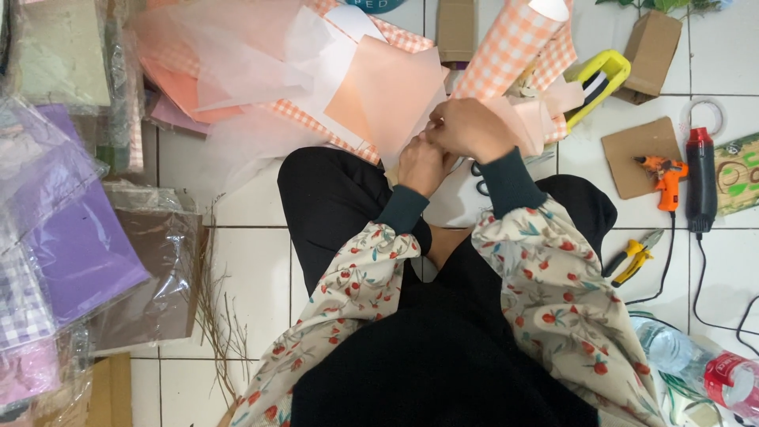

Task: The person is wrapping a bouquet of flowers using layers of peach and checkered wrapping paper and white mesh, securing the arrangement with pieces of adhesive tape.

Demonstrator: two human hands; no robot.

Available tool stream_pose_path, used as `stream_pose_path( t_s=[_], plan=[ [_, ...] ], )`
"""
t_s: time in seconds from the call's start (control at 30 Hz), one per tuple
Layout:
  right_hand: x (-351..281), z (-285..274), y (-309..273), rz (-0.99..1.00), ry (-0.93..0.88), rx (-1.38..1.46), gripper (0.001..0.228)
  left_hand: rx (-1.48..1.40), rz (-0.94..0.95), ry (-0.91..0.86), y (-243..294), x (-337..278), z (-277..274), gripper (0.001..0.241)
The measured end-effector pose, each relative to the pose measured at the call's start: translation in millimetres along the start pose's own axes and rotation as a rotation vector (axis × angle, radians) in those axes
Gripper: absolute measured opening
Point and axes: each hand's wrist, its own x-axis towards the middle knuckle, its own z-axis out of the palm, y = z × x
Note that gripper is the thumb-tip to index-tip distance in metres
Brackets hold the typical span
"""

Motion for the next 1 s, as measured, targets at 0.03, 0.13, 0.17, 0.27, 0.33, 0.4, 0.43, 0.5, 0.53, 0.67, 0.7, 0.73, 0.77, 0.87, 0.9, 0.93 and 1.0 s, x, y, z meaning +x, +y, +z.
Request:
stream_pose_path(
  t_s=[0.03,0.13,0.17,0.27,0.33,0.4,0.43,0.5,0.53,0.67,0.7,0.73,0.77,0.87,0.9,0.93,1.0],
  plan=[
    [10,6,3,0.074,-0.04,-0.107,0.034,0.029,0.028,-0.008,-5,-2,12,0.025],
    [21,31,14,0.092,0.075,-0.2,0.028,0.024,0.074,-0.005,5,2,-13,0.02],
    [11,27,9,0.093,0.072,-0.2,0.028,0.023,0.072,-0.007,-1,3,-6,0.02],
    [-17,14,-7,0.043,0.09,-0.08,0.029,0.018,0.083,0.011,-11,7,0,0.022],
    [-35,-2,-17,0.051,0.088,0.139,0.038,0.042,0.135,0.119,-5,12,-15,0.037],
    [-44,-5,-15,0.037,0.102,0.234,0.034,0.037,0.16,0.097,-10,13,-7,0.034],
    [-48,-7,-14,0.027,0.119,0.332,0.032,0.031,0.191,0.073,-14,14,-3,0.032],
    [-38,13,-1,0.015,0.262,0.39,0.022,0.058,0.215,0.12,0,20,-31,0.029],
    [-35,23,6,0.005,0.407,0.449,0.012,0.084,0.241,0.166,7,24,-45,0.027],
    [-33,33,7,-0.057,0.702,0.638,0.008,0.159,0.286,0.21,2,26,-34,0.034],
    [-35,31,9,-0.088,0.771,0.743,0.004,0.138,0.287,0.211,1,26,-29,0.038],
    [-37,30,11,-0.119,0.839,0.849,0.011,0.117,0.287,0.212,1,26,-25,0.042],
    [-41,25,8,-0.118,0.838,0.851,0.011,0.117,0.287,0.21,-4,25,-20,0.042],
    [-56,14,-4,-0.056,0.833,0.513,0.014,0.113,0.255,0.179,-13,25,-12,0.039],
    [-63,15,-10,-0.059,0.823,0.408,0.011,0.096,0.25,0.184,-16,26,-16,0.039],
    [-70,16,-17,-0.062,0.812,0.303,0.008,0.078,0.246,0.189,-18,28,-19,0.039],
    [-74,31,-19,-0.085,0.839,0.267,0.005,0.09,0.265,0.202,-28,30,-6,0.043]
  ],
)
